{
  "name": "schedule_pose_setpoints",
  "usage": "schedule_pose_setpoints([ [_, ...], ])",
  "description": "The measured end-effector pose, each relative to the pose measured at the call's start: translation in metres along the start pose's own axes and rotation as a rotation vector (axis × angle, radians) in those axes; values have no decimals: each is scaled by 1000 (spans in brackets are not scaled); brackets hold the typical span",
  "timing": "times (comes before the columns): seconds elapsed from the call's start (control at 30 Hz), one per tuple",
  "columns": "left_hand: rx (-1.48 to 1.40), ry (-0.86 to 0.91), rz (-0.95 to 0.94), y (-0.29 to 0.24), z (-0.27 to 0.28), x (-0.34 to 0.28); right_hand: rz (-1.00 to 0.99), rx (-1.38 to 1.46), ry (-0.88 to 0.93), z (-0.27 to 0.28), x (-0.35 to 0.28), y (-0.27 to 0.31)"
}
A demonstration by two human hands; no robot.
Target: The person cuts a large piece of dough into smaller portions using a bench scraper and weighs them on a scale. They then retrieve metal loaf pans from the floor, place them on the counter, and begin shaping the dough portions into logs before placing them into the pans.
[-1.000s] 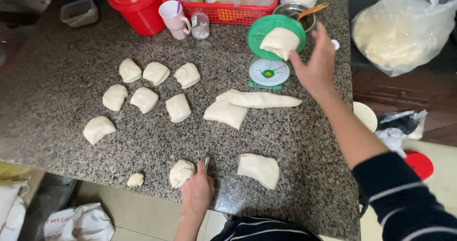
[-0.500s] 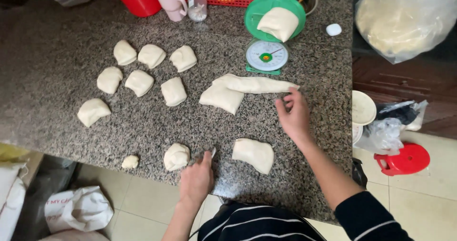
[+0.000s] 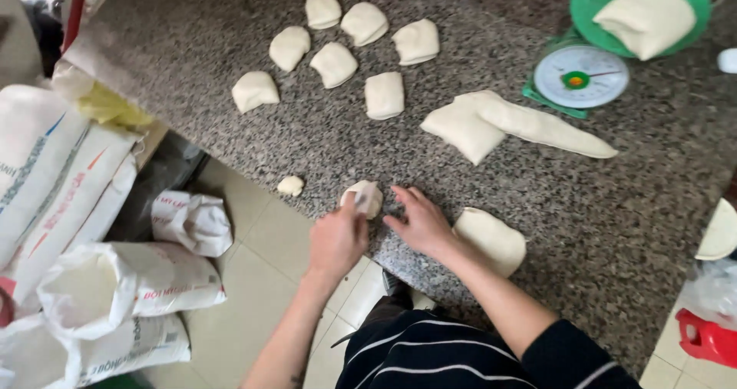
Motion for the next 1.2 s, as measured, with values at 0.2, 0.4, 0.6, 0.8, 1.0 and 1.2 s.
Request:
schedule_pose_setpoints([
  [0.2, 77, 108, -85, 2, -46, 21, -138, -164, 29, -26, 13, 9],
  [0.4, 42, 188, -40, 7, -63, 34, -162, -200, -25, -48, 21, -12],
  [0.6, 34, 176, -56, -5, -58, 58, -168, -205, 27, -32, 18, 10],
  [0.8, -40, 195, 24, -4, -40, 93, -210, -146, -16, -33, 26, 3],
  [1.0, -117, 270, 124, 0, -43, 45, -169, 390, -266, -2, 11, -32],
  [1.2, -12, 217, 81, 15, -84, 21, 10, 364, -758, 235, -2, -57],
])
Point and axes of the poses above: each hand's wrist, its own x-axis towards the middle knuckle, its own z-axis out of the back of the hand, y = z × x, the point moved 8 cm from there along x, towards the middle knuckle, and after that the axes turned 13 degrees about -z, right-handed, at the moved point
